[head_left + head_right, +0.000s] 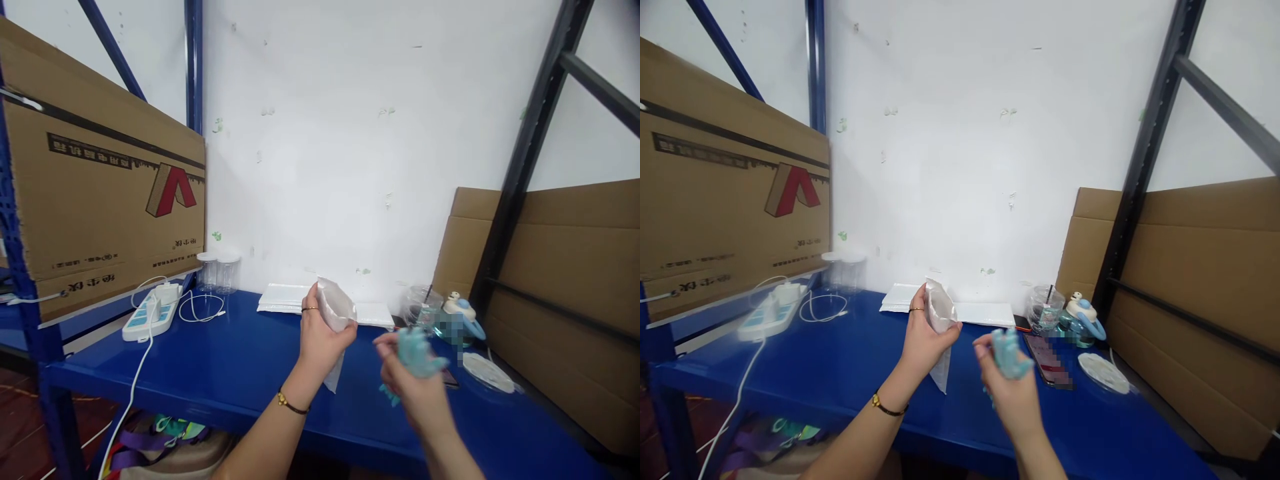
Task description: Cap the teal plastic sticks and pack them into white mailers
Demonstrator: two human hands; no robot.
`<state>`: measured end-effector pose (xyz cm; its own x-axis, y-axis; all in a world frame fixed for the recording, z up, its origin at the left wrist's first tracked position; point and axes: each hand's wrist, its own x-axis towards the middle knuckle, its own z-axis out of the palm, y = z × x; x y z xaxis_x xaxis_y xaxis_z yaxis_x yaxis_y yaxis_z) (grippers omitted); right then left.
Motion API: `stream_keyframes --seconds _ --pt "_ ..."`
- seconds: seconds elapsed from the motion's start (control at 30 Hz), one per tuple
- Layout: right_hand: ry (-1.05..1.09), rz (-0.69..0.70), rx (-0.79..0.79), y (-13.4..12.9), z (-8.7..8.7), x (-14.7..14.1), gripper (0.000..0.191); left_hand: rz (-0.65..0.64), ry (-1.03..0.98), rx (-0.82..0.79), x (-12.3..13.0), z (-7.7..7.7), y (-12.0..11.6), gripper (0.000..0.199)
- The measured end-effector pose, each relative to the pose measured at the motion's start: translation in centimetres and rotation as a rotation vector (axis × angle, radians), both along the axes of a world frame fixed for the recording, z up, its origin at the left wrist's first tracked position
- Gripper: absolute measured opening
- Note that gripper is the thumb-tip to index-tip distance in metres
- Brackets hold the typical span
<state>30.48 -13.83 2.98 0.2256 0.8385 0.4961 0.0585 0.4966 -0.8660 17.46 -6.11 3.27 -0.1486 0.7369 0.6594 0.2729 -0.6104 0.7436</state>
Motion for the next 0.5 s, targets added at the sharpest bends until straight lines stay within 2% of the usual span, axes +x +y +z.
stream_keyframes --seconds 0.1,0.17,0.23,0.33,0.5 --pt "0.257 0.141 0.206 -1.3 5.1 0.4 0.013 0.068 0.072 0.005 0.6 -0.5 0.5 0.082" --pt "0.298 0.226 0.238 -1.2 8.2 -0.1 0.016 0.089 0.094 0.029 1.2 -0.7 0.4 0.076" --pt "0.286 0.260 0.236 -0.3 10.2 -1.0 0.017 0.091 0.103 0.082 1.9 -0.7 0.1 0.070" --pt "0.278 0.215 0.267 2.1 10.8 -2.0 0.016 0.070 0.101 0.153 2.6 -0.6 -0.5 0.063" --pt "0.246 0.140 0.154 4.9 9.3 -2.3 0.021 0.030 0.074 0.143 2.4 -0.8 -0.8 0.062"
